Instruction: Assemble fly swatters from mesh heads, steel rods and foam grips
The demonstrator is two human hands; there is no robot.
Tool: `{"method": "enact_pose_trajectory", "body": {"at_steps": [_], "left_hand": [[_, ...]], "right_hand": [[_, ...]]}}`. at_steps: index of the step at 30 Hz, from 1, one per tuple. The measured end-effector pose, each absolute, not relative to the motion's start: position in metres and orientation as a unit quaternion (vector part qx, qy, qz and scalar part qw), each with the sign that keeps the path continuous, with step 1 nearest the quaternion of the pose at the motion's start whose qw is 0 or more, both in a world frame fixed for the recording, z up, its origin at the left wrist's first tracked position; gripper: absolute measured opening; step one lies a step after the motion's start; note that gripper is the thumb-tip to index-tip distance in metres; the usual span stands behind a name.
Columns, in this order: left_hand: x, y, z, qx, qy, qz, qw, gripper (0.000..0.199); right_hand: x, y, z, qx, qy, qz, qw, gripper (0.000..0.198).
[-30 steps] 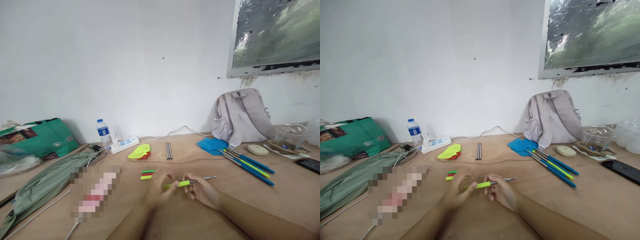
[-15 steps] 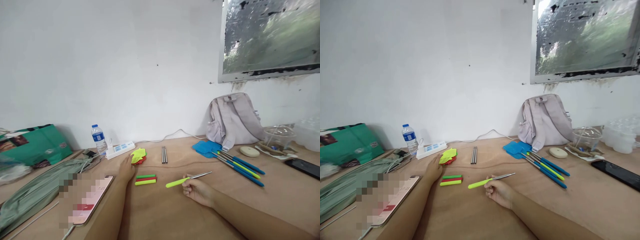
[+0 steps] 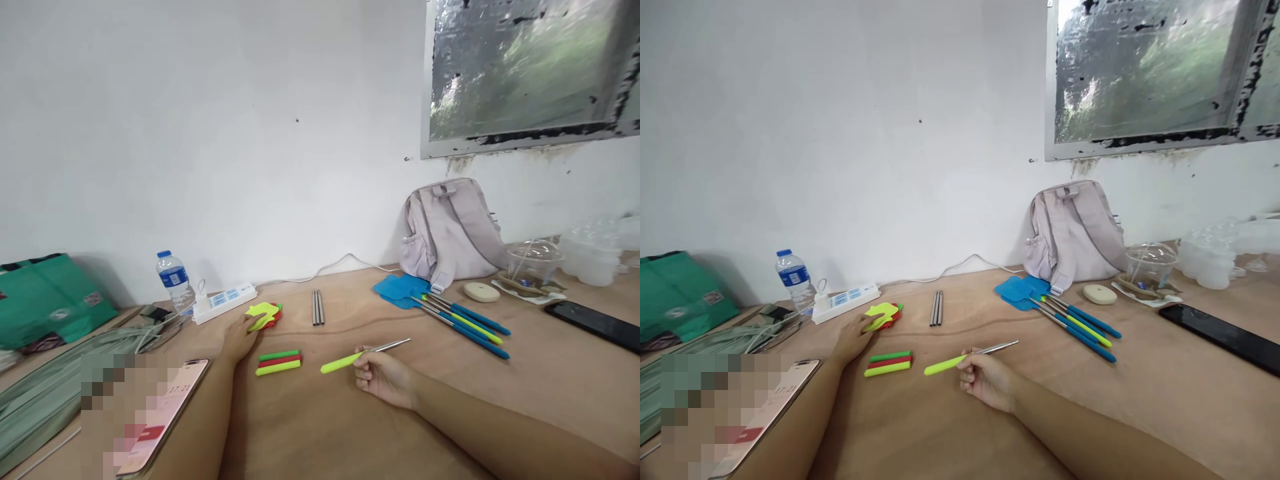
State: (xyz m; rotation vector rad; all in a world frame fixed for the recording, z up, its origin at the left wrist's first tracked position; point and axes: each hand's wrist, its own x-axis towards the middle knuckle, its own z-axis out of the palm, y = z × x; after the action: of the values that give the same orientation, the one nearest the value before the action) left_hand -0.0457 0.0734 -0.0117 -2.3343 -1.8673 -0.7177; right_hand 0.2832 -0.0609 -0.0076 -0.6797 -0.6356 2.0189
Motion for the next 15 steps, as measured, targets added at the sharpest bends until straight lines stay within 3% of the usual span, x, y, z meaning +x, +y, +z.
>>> {"method": "enact_pose_trajectory", "body": {"at_steps": [15], "left_hand": [[-0.037, 0.051, -0.004, -0.666, -0.556, -0.497, -0.033, 0.015]], "right_hand": [[0.287, -0.056, -0.016, -0.245, -0.242, 0.831, 0.438, 0.022]]}}
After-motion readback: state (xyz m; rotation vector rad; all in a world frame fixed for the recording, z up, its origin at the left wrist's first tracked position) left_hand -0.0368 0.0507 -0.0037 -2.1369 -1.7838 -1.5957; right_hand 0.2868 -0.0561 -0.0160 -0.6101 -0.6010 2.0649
